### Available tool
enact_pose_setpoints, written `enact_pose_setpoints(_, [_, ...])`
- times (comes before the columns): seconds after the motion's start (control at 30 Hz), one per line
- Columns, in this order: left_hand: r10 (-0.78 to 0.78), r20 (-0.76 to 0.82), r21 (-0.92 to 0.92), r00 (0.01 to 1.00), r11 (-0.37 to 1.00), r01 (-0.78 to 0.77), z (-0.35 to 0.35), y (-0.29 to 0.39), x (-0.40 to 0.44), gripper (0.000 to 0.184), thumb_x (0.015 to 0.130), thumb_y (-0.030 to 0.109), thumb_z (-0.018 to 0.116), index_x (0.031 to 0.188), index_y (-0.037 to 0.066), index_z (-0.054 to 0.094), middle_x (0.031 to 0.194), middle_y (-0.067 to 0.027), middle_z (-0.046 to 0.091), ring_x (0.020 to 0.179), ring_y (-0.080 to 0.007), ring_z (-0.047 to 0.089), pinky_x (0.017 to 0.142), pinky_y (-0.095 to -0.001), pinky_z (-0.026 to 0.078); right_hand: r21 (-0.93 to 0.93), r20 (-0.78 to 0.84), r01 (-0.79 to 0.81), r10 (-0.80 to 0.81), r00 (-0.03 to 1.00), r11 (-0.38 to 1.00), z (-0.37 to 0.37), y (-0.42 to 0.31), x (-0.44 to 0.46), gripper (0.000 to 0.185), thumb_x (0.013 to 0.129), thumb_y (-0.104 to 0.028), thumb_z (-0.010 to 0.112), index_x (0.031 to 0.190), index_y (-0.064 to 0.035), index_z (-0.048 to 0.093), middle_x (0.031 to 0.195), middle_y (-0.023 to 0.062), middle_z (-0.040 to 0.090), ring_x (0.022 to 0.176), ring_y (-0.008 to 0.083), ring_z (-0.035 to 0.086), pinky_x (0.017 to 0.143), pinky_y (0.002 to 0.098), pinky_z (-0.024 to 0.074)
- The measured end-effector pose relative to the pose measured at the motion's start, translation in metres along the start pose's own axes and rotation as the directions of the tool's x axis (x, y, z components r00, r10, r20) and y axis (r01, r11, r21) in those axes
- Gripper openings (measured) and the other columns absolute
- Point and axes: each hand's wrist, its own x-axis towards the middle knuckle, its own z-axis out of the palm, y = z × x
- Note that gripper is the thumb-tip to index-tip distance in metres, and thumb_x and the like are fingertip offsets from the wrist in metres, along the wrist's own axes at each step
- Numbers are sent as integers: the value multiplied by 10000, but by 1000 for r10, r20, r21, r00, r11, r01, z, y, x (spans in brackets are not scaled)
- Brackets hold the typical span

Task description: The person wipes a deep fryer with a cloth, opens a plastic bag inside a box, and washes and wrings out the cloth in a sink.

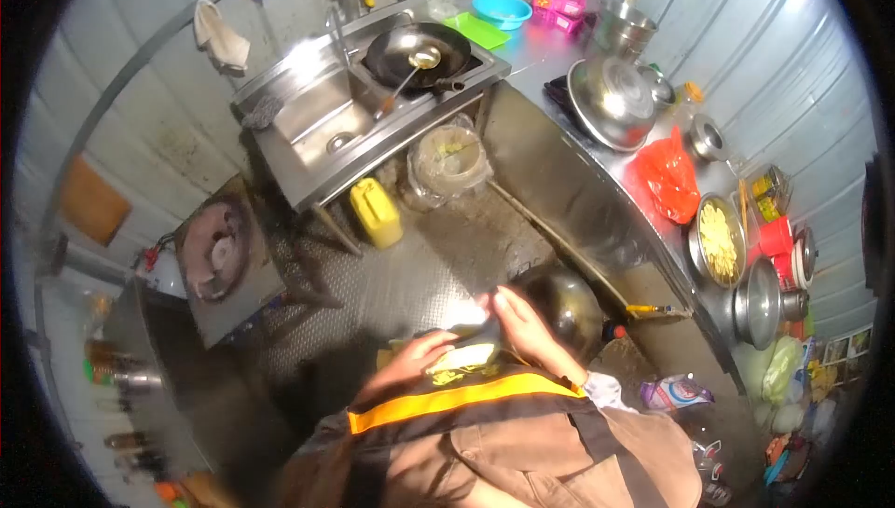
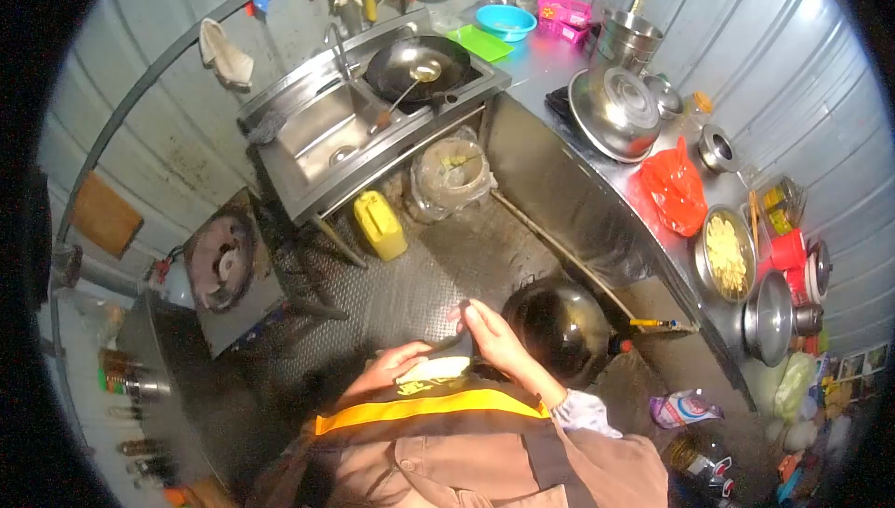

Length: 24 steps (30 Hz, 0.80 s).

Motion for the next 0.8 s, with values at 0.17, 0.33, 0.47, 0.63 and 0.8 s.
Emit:
enact_pose_setpoints(0.17, [9, 63, -159, 998, 987, 1, -38, 41, 52, 312, 927, 164, 448, 1197, 10, 479, 1187, -93, 494, 1146, -178, 430, 980, -285, 309, -25, -90, 23, -25, 996, 999, -22, -12, 45, 274, 934, -241, 452, 965, -5, 587, 869, 33, 553, 846, 128, 506, 790, 258, 398])
enact_pose_setpoints(0.33, [320, 14, -284, 947, 910, -303, -72, 46, 108, 414, 900, 225, 488, 1254, 16, 432, 1306, -121, 398, 1270, -214, 318, 1060, -336, 222, -62, -171, 114, -123, 978, 992, -83, -43, 112, 240, 879, -197, 549, 1002, -5, 626, 872, 36, 560, 840, 122, 510, 768, 248, 395])
enact_pose_setpoints(0.47, [126, -2, -193, 992, 973, -125, -96, 14, 155, 467, 848, 220, 556, 1237, -5, 432, 1252, -137, 436, 1198, -217, 395, 995, -323, 316, 185, -237, 142, -96, 967, 973, -141, -54, 176, 171, 798, -153, 659, 927, -53, 605, 781, -41, 542, 723, 52, 477, 679, 198, 385])
enact_pose_setpoints(0.63, [-222, -231, -562, 947, 825, 56, -105, 54, 203, 362, 841, 162, 575, 1153, 5, 481, 980, -51, 542, 939, -139, 515, 819, -265, 415, 138, -335, 257, -199, 921, 957, -209, -84, 259, 127, 790, -111, 644, 858, -77, 543, 812, -35, 537, 737, 50, 471, 672, 204, 390])
enact_pose_setpoints(0.8, [-233, -641, -414, 731, 907, -73, -144, 26, 230, 288, 832, 174, 508, 1071, 17, 545, 999, -64, 580, 879, -141, 536, 783, -284, 443, -155, -394, 446, -469, 790, 882, -272, -140, 341, 100, 815, -161, 562, 869, -82, 533, 820, -23, 519, 739, 54, 428, 667, 196, 342])
